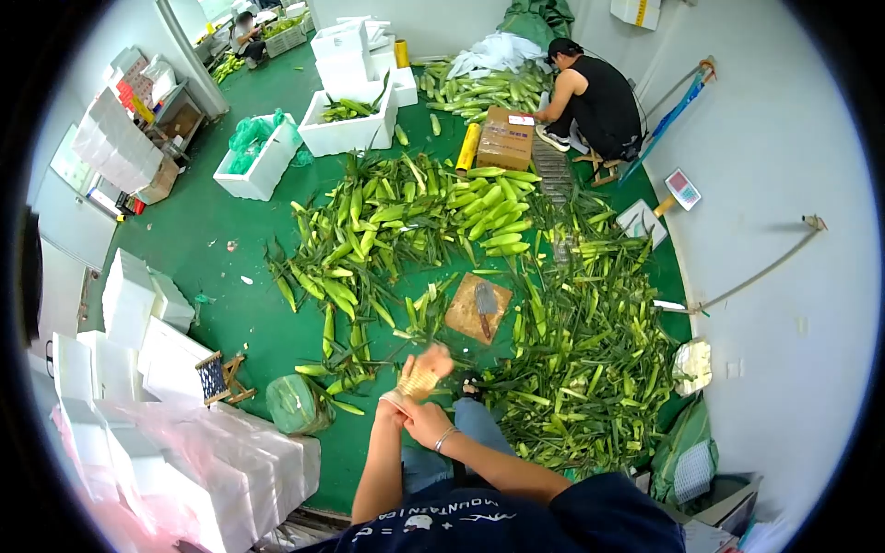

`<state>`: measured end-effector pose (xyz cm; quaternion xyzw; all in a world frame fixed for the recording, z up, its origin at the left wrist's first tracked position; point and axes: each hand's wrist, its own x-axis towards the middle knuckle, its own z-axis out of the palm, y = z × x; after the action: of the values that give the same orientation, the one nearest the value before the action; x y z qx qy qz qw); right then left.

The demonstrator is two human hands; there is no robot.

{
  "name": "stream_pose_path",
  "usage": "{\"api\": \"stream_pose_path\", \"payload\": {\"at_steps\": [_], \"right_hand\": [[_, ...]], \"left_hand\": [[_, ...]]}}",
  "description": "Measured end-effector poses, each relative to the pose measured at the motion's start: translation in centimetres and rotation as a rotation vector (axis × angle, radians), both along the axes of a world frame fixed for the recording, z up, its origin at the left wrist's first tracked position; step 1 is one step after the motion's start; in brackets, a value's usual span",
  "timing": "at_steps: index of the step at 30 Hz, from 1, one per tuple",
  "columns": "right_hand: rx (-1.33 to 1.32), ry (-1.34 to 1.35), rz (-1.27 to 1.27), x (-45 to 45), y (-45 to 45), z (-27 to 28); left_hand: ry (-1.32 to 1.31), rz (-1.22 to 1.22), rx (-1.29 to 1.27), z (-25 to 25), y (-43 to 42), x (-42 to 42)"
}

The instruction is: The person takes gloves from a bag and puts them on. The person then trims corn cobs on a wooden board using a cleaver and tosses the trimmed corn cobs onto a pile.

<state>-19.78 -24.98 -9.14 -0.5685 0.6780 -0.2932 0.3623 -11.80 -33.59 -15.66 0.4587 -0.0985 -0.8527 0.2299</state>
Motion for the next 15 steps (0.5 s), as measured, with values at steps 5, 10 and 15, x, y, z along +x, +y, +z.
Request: {"api": "stream_pose_path", "payload": {"at_steps": [5,10,15], "right_hand": [[0.046,-0.189,0.006,-4.3,-4.0,-0.9],[0.176,-0.275,-0.018,-6.3,-7.7,-2.3],[0.263,-0.086,-0.020,-7.5,-8.0,-5.2]], "left_hand": [[0.551,0.236,0.231,-2.8,-6.3,-5.2],[0.721,0.147,0.137,-6.2,-8.6,-8.3],[0.539,0.045,0.330,-7.2,-11.9,-12.2]]}}
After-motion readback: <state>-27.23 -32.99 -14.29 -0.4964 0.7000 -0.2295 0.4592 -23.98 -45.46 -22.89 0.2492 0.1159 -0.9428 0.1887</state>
